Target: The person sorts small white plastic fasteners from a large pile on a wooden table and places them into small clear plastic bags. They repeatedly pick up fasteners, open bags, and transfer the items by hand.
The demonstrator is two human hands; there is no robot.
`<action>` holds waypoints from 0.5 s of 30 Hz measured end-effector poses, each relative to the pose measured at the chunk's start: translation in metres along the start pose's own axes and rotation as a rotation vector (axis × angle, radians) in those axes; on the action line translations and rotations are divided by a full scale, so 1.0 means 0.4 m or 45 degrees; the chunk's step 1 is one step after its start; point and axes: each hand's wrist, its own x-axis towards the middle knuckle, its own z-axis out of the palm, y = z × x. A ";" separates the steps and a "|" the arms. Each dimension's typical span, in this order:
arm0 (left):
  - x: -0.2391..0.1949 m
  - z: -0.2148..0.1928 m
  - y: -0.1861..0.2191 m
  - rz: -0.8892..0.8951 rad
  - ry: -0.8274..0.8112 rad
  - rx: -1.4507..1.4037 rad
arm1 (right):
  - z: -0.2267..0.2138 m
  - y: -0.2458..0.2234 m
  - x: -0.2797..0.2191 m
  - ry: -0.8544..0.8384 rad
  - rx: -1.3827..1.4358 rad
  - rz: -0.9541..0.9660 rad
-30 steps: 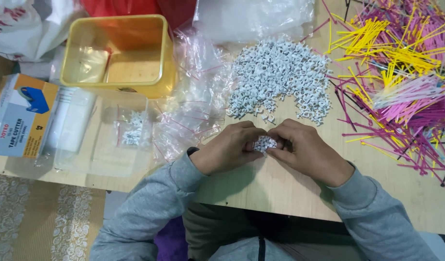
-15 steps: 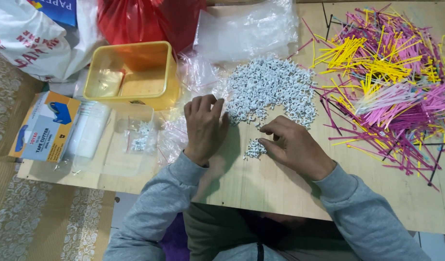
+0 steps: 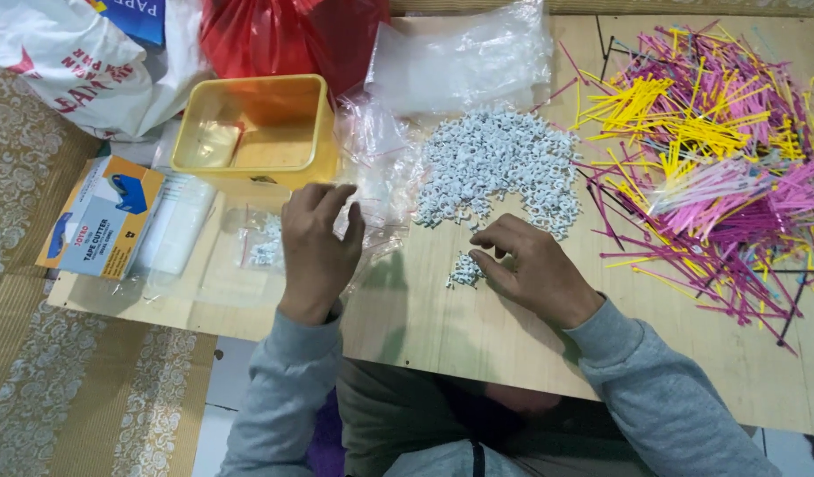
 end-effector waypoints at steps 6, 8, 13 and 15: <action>-0.080 -0.032 -0.028 -0.158 -0.178 0.135 | 0.051 -0.011 0.025 -0.008 -0.126 -0.085; -0.077 -0.032 -0.020 -0.170 -0.159 0.114 | 0.076 -0.024 0.053 -0.019 -0.176 -0.142; -0.081 -0.098 0.026 -0.204 -0.192 0.032 | 0.180 -0.067 0.119 -0.056 -0.254 -0.289; -0.095 -0.147 0.059 -0.427 -0.370 0.042 | 0.207 -0.131 0.133 -0.094 -0.207 -0.266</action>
